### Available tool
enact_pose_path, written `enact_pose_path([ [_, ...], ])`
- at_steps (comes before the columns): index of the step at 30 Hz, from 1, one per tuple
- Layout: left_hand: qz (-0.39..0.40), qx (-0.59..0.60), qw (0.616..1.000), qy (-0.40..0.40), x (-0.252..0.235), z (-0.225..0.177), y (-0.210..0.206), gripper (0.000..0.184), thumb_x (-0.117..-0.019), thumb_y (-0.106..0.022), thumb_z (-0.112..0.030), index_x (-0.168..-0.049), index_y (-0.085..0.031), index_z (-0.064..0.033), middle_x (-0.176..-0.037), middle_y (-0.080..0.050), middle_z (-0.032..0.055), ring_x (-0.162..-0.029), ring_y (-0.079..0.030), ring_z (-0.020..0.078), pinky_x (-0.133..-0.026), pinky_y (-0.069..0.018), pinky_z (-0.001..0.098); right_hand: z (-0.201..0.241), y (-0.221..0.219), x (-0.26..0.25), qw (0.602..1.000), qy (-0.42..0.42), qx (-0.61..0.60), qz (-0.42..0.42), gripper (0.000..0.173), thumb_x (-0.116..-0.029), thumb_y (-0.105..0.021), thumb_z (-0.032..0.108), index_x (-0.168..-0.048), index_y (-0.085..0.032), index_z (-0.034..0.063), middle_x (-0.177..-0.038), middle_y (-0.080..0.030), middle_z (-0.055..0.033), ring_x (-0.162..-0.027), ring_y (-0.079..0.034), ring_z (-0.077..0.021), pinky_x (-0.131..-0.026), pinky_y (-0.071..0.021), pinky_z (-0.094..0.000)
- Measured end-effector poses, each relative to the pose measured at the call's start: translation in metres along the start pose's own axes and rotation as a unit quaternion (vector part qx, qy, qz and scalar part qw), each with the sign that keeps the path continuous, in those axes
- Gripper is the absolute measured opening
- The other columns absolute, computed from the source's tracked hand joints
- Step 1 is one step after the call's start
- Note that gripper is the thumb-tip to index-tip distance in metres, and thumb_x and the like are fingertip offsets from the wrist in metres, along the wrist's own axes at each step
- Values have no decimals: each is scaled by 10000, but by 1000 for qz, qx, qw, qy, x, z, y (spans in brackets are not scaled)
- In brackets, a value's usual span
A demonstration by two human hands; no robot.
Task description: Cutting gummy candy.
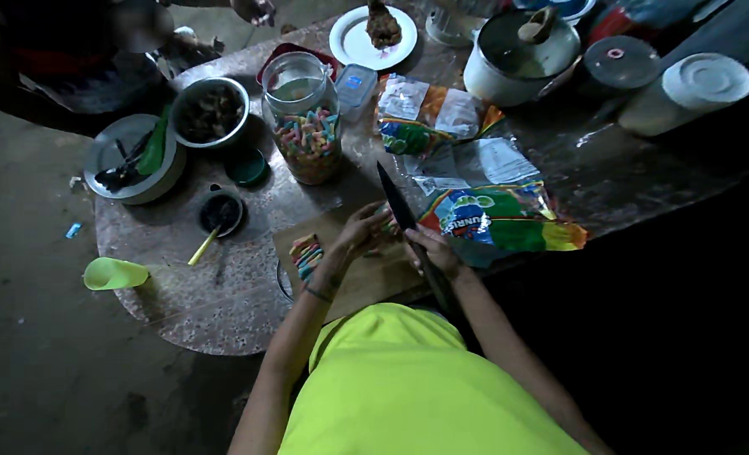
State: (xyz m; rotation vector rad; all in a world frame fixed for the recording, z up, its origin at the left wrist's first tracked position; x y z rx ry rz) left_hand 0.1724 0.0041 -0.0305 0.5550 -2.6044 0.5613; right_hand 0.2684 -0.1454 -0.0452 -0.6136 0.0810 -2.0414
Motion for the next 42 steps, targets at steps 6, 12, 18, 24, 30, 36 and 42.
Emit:
enact_pose_path([
  [6, -103, 28, 994, 39, -5, 11, -2, 339, -1037, -599, -202, -1371, -587, -144, -1080, -693, 81, -757, -644, 123, -646, -545, 278, -5, -7, 1, 978, 30, 180, -99, 273, -1092, -484, 152, -1252, -552, -58, -638, -542, -8, -458, -529, -53, -471, -503, -206],
  [12, -110, 24, 993, 18, -6, 12, -3, 350, -1032, -615, -244, -1369, -603, -147, -1094, -705, 83, -784, -664, 128, -653, -554, 276, -8, -14, 1, 956, 127, 213, -155, 239, -1070, -493, 102, -1128, -586, -110, -644, -558, -21, -483, -542, -46, -525, -527, -219],
  [18, -95, 25, 995, -10, -3, 2, -16, 340, -1016, -642, -202, -1345, -627, -117, -1081, -702, 55, -780, -643, 77, -684, -544, 243, -12, -18, 1, 947, 196, 101, -235, 200, -1057, -462, 99, -1075, -581, -61, -610, -580, 30, -456, -551, -35, -473, -527, -218],
  [24, -153, -78, 980, -102, -13, 17, -5, 299, -994, -669, -117, -1280, -664, -29, -1046, -714, 114, -793, -660, 124, -724, -566, 290, 12, 11, 8, 936, 187, 47, -294, 195, -1100, -378, 148, -1087, -517, 11, -579, -528, 50, -441, -554, -54, -448, -535, -227],
  [30, -178, -396, 867, -246, -25, 36, 0, 275, -959, -677, -65, -1225, -724, -15, -1154, -718, 201, -1068, -694, 338, -971, -545, 491, -2, 10, 13, 942, 170, 42, -287, 178, -1099, -394, 137, -1083, -519, 12, -566, -532, 52, -433, -555, -48, -433, -528, -217],
  [36, -145, -430, 867, -206, -24, 49, 2, 363, -987, -649, -102, -1346, -666, -54, -1445, -589, 176, -1312, -576, 357, -1106, -456, 503, -14, 5, 11, 946, 144, 33, -289, 175, -1100, -398, 125, -1074, -515, -2, -565, -532, 43, -425, -547, -53, -417, -517, -220],
  [42, -172, -549, 817, 28, 64, 30, 32, 313, -1036, -585, -216, -1259, -669, -14, -1285, -650, 222, -1189, -634, 393, -1009, -496, 570, -10, 18, 10, 909, 119, 325, -233, 349, -1079, -486, 163, -1262, -554, -126, -775, -624, -125, -601, -619, -163, -634, -573, -346],
])
Point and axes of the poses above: each hand's wrist, its own x-axis away from the middle knuckle, its own y-axis out of the back of the hand, z = x × y, the point moved 3 cm from there along -x, towards the middle knuckle
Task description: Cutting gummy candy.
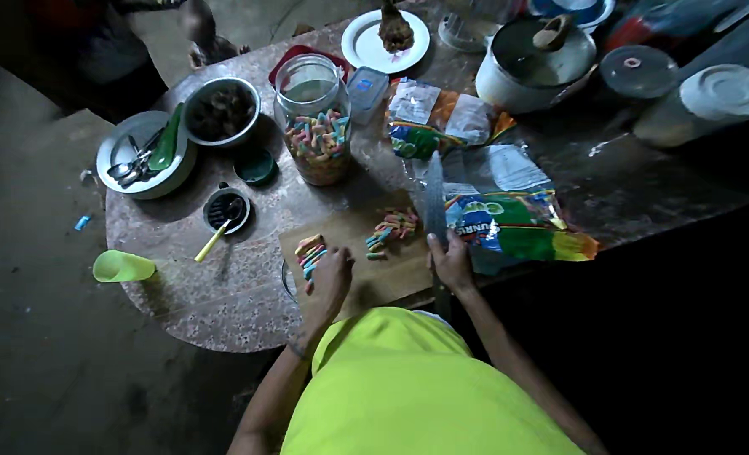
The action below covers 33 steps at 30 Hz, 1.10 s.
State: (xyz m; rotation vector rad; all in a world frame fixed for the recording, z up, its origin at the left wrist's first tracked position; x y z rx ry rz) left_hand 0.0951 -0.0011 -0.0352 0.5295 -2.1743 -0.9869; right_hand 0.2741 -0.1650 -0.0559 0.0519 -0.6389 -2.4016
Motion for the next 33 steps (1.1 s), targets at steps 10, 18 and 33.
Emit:
enact_pose_path([
  [10, -83, -46, 994, 47, 40, 42, -42, 394, -1024, -570, -148, -1404, -605, -48, -1394, -615, 211, -1247, -619, 400, -1031, -489, 552, 4, -42, 15, 886, 47, 349, 302, 448, -1107, -418, 344, -1314, -610, -4, -1045, -703, -281, -1023, -684, -476, -884, -507, -642],
  [18, -144, -7, 989, -37, 28, 38, -54, 294, -995, -537, -13, -1232, -710, -6, -1228, -696, 211, -1203, -642, 378, -1046, -468, 532, 4, -38, 12, 897, 38, 361, 252, 427, -1106, -427, 302, -1234, -625, -55, -999, -701, -297, -986, -695, -483, -864, -523, -622],
  [33, -298, 9, 954, -34, 45, 84, -64, 194, -982, -635, -153, -1090, -782, -86, -1349, -623, 253, -1224, -594, 472, -993, -474, 601, -8, -41, 19, 894, 4, 342, 290, 469, -1108, -419, 345, -1427, -567, 34, -1058, -710, -273, -1028, -686, -466, -907, -499, -639],
])
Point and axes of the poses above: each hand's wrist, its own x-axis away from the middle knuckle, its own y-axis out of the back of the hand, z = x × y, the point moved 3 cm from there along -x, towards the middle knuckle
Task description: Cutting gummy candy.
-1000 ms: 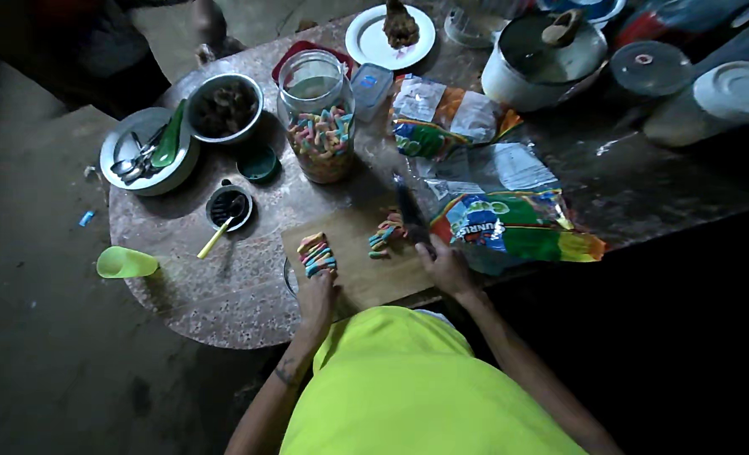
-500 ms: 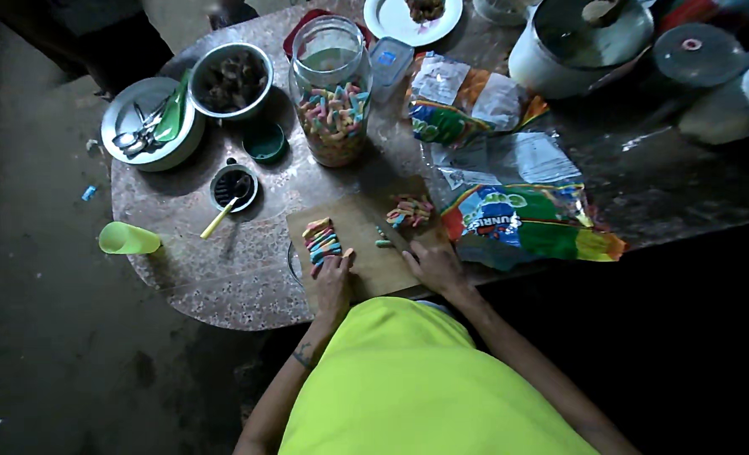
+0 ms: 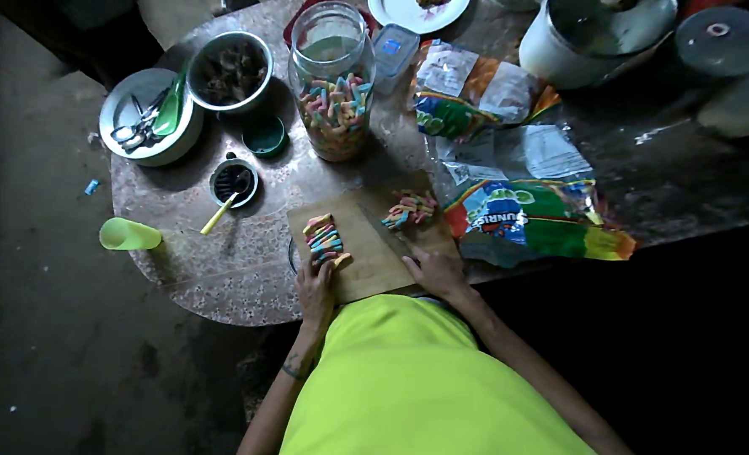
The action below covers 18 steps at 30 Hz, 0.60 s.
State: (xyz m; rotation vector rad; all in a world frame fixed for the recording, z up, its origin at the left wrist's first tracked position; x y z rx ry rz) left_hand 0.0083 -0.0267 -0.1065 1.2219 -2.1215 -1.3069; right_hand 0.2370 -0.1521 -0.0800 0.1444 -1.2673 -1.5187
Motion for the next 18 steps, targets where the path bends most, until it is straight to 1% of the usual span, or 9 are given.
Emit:
enact_pose_path([
  [1, 5, 9, 1000, 11, 2, 2, 1, 193, -976, -642, -150, -1085, -777, -65, -1363, -605, 270, -1238, -582, 482, -1013, -472, 598, 0, 1, 1, 1000, -12, 3, -3, 470, -1110, -415, 349, -1398, -579, 15, -1063, -708, -279, -1035, -686, -469, -910, -502, -635],
  [3, -6, 39, 999, 19, 4, 8, 2, 198, -942, -681, -135, -1064, -758, 0, -1343, -592, 313, -1210, -587, 495, -1028, -481, 574, -2, 3, 2, 1000, -20, 1, -10, 462, -1110, -420, 343, -1353, -598, -7, -1054, -705, -284, -1030, -687, -470, -909, -506, -627],
  [6, -16, 54, 998, 27, 4, 12, 4, 297, -907, -729, -152, -1111, -705, 62, -1273, -634, 296, -1180, -619, 457, -1027, -500, 523, -6, -2, 1, 1000, -8, -3, -28, 441, -1103, -436, 336, -1284, -625, -19, -992, -705, -273, -981, -694, -462, -867, -518, -622],
  [8, -28, 55, 997, 36, 1, 11, 5, 427, -882, -768, -175, -1191, -657, 97, -1212, -661, 286, -1144, -635, 448, -1013, -507, 529, -6, -3, 1, 1000, -6, -3, -29, 443, -1103, -439, 334, -1287, -624, -24, -992, -706, -277, -981, -696, -465, -862, -519, -625],
  [10, -39, 55, 996, 57, 0, 8, 6, 473, -867, -792, -179, -1216, -640, 102, -1138, -684, 275, -1091, -654, 439, -984, -517, 532, -3, -3, 2, 1000, -11, 2, -26, 445, -1103, -435, 338, -1292, -619, -21, -997, -707, -273, -983, -695, -464, -858, -519, -623],
  [12, -34, 58, 995, 80, 0, 6, 6, 435, -889, -771, -156, -1212, -642, 104, -1108, -694, 268, -1073, -662, 431, -975, -523, 527, -2, -2, 2, 1000, -12, 8, -27, 444, -1102, -438, 337, -1291, -623, -20, -1000, -708, -270, -983, -695, -465, -859, -516, -625],
  [15, -16, 65, 995, 75, 1, 2, 5, 311, -925, -703, -89, -1177, -668, 90, -1068, -714, 246, -1045, -681, 412, -960, -529, 530, -2, -3, 2, 999, -11, 8, -29, 432, -1103, -437, 333, -1229, -631, -32, -988, -702, -272, -975, -696, -461, -847, -518, -622],
  [17, -16, 70, 996, 51, 1, 0, 3, 273, -933, -669, -54, -1172, -683, 79, -1088, -716, 243, -1046, -689, 410, -949, -545, 523, -3, -5, 2, 999, -9, -1, -32, 428, -1103, -438, 325, -1233, -628, -36, -986, -701, -272, -967, -696, -462, -842, -520, -624],
  [18, -24, 75, 996, 43, 0, -1, 3, 299, -927, -675, -51, -1197, -678, 77, -1133, -704, 260, -1057, -689, 416, -946, -550, 516, -3, -5, 2, 999, -7, -4, -35, 427, -1103, -439, 322, -1245, -627, -35, -983, -703, -270, -959, -698, -460, -838, -523, -622],
])
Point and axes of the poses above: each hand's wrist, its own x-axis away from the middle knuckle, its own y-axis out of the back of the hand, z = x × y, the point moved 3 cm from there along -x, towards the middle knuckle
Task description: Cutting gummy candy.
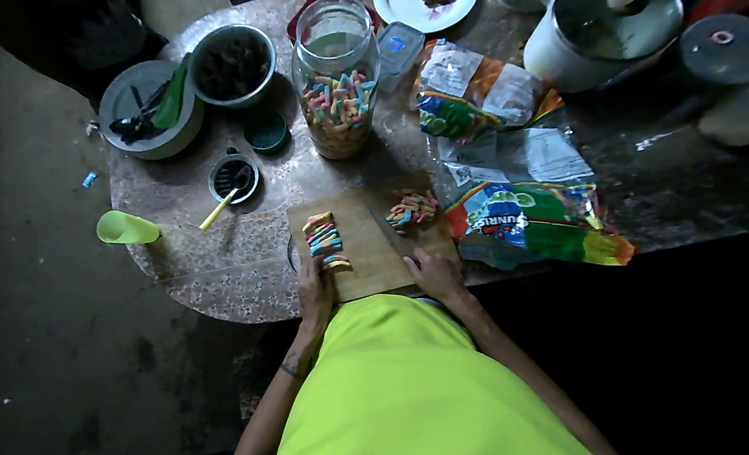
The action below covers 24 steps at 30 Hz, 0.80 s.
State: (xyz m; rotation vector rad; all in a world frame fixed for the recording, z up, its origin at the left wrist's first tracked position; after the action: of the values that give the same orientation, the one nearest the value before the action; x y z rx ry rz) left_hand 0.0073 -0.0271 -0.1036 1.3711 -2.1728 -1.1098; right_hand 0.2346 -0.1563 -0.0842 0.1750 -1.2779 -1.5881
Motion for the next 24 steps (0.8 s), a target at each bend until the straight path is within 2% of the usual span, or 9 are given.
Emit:
enact_pose_path([
  [3, -25, 22, 999, -3, -6, 1, -1, 531, -864, -773, -79, -1333, -596, 96, -1342, -550, 350, -1086, -657, 437, -934, -567, 482, -1, -1, 0, 1000, 4, -2, -7, 431, -1100, -438, 321, -1272, -624, -27, -980, -707, -266, -950, -702, -456, -833, -526, -622],
  [5, -25, 20, 999, -11, -10, 5, -1, 607, -856, -793, -113, -1387, -569, 76, -1421, -499, 349, -1155, -626, 449, -979, -543, 489, -2, -2, 0, 1000, 3, 1, -6, 433, -1101, -433, 328, -1258, -623, -27, -975, -706, -263, -949, -703, -453, -830, -529, -615],
  [8, -4, 12, 1000, -24, -13, 7, -2, 447, -890, -754, -126, -1288, -665, 55, -1325, -612, 302, -1201, -611, 458, -1039, -491, 539, -1, -1, 0, 1000, -1, 5, -2, 444, -1102, -431, 343, -1248, -626, -28, -982, -705, -263, -958, -699, -455, -831, -523, -623],
  [10, 5, 6, 1000, -18, -12, 4, 0, 390, -903, -740, -108, -1253, -679, 53, -1243, -654, 283, -1158, -635, 446, -1012, -513, 534, 0, -1, 1, 1000, 4, 5, -6, 444, -1099, -436, 343, -1222, -631, -36, -966, -702, -267, -949, -697, -462, -822, -519, -629],
  [12, 0, 6, 1000, -14, -10, 3, -1, 410, -892, -745, -105, -1263, -666, 52, -1194, -669, 277, -1100, -661, 435, -963, -542, 527, 3, -1, 2, 1000, 5, 11, 2, 443, -1103, -430, 344, -1233, -626, -32, -982, -703, -273, -971, -697, -464, -842, -519, -625],
  [14, 5, 11, 1000, -10, -10, 2, -1, 439, -886, -760, -114, -1285, -665, 41, -1229, -646, 298, -1092, -663, 434, -950, -550, 522, 6, 0, 4, 1000, 6, 14, 9, 448, -1106, -428, 341, -1293, -619, -19, -1007, -709, -275, -991, -697, -467, -859, -522, -626],
  [17, 13, 18, 1000, -6, -11, 2, -2, 366, -887, -767, -111, -1222, -707, 25, -1305, -603, 306, -1120, -647, 424, -967, -543, 497, 7, -3, 5, 1000, 13, 14, 7, 437, -1105, -431, 335, -1256, -631, -23, -979, -708, -270, -965, -701, -467, -836, -528, -620],
  [21, 4, 3, 1000, -7, -9, 2, -1, 293, -910, -747, -144, -1169, -738, -7, -1180, -646, 271, -1046, -648, 408, -928, -544, 499, 7, -3, 7, 1000, 12, 15, 9, 447, -1104, -428, 349, -1274, -629, -12, -977, -710, -269, -957, -702, -463, -832, -528, -620],
  [24, 4, -16, 1000, 9, -3, 3, -2, 311, -930, -729, -172, -1209, -733, -33, -1247, -630, 284, -1130, -620, 438, -993, -509, 517, 5, -2, 8, 1000, 8, 15, 10, 447, -1104, -428, 348, -1278, -631, -10, -977, -710, -270, -959, -702, -465, -834, -527, -622],
])
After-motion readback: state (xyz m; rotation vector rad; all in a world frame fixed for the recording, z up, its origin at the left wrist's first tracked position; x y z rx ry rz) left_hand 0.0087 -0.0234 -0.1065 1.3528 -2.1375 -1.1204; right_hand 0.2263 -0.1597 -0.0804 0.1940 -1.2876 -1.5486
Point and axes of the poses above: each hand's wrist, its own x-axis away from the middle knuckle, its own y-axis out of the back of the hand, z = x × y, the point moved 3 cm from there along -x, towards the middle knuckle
